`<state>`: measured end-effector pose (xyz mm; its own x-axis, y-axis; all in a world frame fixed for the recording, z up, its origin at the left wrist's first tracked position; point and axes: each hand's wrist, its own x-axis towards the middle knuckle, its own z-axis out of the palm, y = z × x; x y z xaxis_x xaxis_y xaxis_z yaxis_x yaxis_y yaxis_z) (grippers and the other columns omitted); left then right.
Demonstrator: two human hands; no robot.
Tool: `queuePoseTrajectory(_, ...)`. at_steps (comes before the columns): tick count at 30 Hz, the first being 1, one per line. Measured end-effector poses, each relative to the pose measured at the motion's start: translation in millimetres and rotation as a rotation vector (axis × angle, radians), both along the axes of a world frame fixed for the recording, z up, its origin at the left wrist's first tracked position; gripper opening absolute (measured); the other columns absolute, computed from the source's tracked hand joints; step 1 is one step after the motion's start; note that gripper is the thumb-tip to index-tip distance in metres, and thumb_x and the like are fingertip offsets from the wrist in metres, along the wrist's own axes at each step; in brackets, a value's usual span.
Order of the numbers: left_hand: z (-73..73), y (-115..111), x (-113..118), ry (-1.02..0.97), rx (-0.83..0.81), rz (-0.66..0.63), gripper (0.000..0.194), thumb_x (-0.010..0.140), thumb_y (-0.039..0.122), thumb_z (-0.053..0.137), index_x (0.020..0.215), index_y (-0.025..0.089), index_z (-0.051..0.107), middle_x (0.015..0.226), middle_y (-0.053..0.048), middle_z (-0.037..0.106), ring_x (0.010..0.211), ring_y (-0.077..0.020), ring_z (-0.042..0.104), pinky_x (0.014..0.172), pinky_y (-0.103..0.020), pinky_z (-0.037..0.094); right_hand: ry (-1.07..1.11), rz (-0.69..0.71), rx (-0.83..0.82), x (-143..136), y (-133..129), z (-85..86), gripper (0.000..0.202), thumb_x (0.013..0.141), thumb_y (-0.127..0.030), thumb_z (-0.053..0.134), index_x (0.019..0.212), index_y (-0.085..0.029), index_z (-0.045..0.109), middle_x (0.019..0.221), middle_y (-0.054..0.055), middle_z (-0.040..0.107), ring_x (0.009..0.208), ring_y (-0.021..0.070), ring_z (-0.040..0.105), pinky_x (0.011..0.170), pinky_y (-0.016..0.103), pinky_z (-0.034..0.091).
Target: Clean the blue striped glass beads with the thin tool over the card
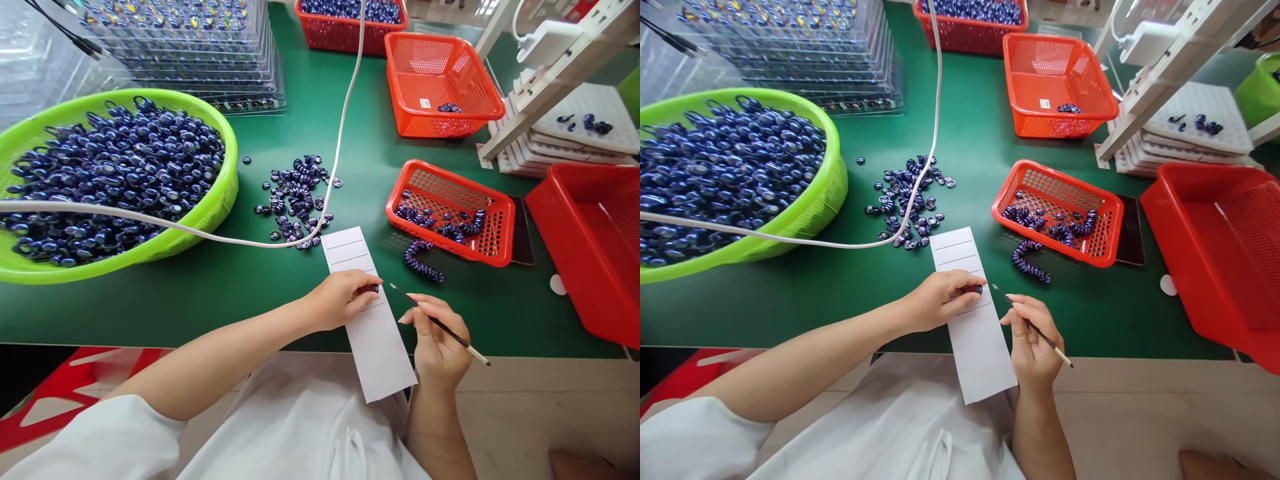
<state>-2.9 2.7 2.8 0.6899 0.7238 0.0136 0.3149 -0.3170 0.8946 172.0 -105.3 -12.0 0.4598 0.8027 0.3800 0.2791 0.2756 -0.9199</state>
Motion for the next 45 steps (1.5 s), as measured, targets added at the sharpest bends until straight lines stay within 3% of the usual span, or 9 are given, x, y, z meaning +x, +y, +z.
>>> queuePoseTrajectory(11, -3.5, -1.3, 0.3, -0.004, 0.088, -0.025, 0.026, 0.093, 0.019, 0.057, 0.116, 0.014, 0.067, 0.091, -0.007, 0.071, 0.076, -0.0143, 0.065, 0.071, -0.024, 0.052, -0.11, 0.023, -0.154, -1.6, -2.9, -1.1, 0.014, 0.088, -0.018, 0.068, 0.101, -0.024, 0.071, 0.102, 0.004, 0.075, 0.064, 0.0131, 0.069, 0.063, 0.031, 0.06)
queuePoseTrajectory(16, -4.4, -2.0, 1.0, 0.014, 0.106, -0.022, 0.025, 0.093, 0.019, 0.057, 0.116, 0.015, 0.067, 0.09, -0.006, 0.071, 0.077, -0.0147, 0.065, 0.072, -0.025, 0.052, -0.13, 0.037, -0.149, -0.9, -2.6, -3.1, 0.012, 0.088, -0.018, 0.068, 0.099, -0.023, 0.07, 0.1, 0.005, 0.075, 0.075, 0.0168, 0.071, 0.063, 0.031, 0.059)
queuePoseTrajectory(23, -4.3, -1.4, 0.9, 0.01, 0.103, -0.029, 0.026, 0.093, 0.02, 0.056, 0.115, 0.015, 0.068, 0.089, -0.006, 0.07, 0.073, -0.0133, 0.063, 0.069, -0.023, 0.051, -0.085, 0.021, -0.151, -1.3, -3.0, -2.4, 0.012, 0.089, -0.017, 0.067, 0.099, -0.023, 0.069, 0.102, 0.003, 0.074, 0.06, 0.0113, 0.066, 0.059, 0.029, 0.058)
queuePoseTrajectory(31, -1.9, -3.6, 4.3, 0.016, 0.023, -0.002, 0.029, 0.089, 0.018, 0.059, 0.115, 0.012, 0.07, 0.085, -0.006, 0.07, 0.069, -0.0134, 0.062, 0.066, -0.024, 0.051, -0.231, 0.037, -0.092, 2.4, -3.6, -10.1, 0.021, 0.088, -0.012, 0.067, 0.105, -0.024, 0.07, 0.105, 0.004, 0.075, 0.069, 0.0143, 0.07, 0.067, 0.031, 0.061)
queuePoseTrajectory(35, -1.0, -1.7, 3.8, 0.006, 0.06, 0.02, 0.03, 0.089, 0.019, 0.059, 0.116, 0.013, 0.07, 0.088, -0.006, 0.072, 0.07, -0.0139, 0.063, 0.068, -0.024, 0.053, -0.132, 0.027, -0.072, 3.4, -4.8, -13.9, 0.019, 0.087, -0.015, 0.068, 0.104, -0.023, 0.07, 0.107, 0.005, 0.074, 0.067, 0.0138, 0.07, 0.065, 0.03, 0.062)
queuePoseTrajectory(37, 1.5, 7.3, -4.7, 0.018, 0.16, 0.08, 0.031, 0.091, 0.017, 0.055, 0.118, 0.014, 0.069, 0.092, -0.007, 0.072, 0.076, -0.0154, 0.065, 0.072, -0.026, 0.055, -0.023, -0.017, -0.086, 2.5, -5.0, -13.2, 0.015, 0.088, -0.018, 0.068, 0.102, -0.023, 0.07, 0.107, 0.006, 0.073, 0.064, 0.0124, 0.069, 0.062, 0.029, 0.062)
queuePoseTrajectory(40, 8.5, 32.4, -28.1, 0.152, 0.385, 0.305, 0.037, 0.092, 0.013, 0.046, 0.123, 0.014, 0.066, 0.104, -0.011, 0.071, 0.093, -0.0216, 0.066, 0.087, -0.036, 0.056, 0.103, -0.082, -0.092, 0.7, -3.9, -10.3, 0.01, 0.089, -0.024, 0.068, 0.098, -0.021, 0.07, 0.103, 0.006, 0.073, 0.06, 0.0111, 0.068, 0.059, 0.028, 0.061)
queuePoseTrajectory(43, 15.9, 56.6, -48.1, 0.418, 0.573, 0.511, 0.043, 0.09, 0.015, 0.049, 0.132, 0.012, 0.06, 0.119, -0.019, 0.065, 0.114, -0.0348, 0.059, 0.098, -0.055, 0.05, 0.162, -0.101, -0.08, -0.6, -1.3, -7.1, 0.011, 0.088, -0.027, 0.069, 0.097, -0.021, 0.07, 0.099, 0.006, 0.073, 0.059, 0.011, 0.067, 0.057, 0.028, 0.06)
queuePoseTrajectory(45, 19.5, 60.8, -48.7, 0.491, 0.676, 0.558, 0.048, 0.089, 0.016, 0.052, 0.136, 0.007, 0.055, 0.131, -0.025, 0.056, 0.124, -0.0406, 0.051, 0.102, -0.062, 0.046, 0.183, -0.094, -0.079, -1.3, -0.3, -5.8, 0.012, 0.088, -0.028, 0.069, 0.097, -0.02, 0.07, 0.099, 0.006, 0.073, 0.059, 0.0111, 0.067, 0.059, 0.029, 0.06)
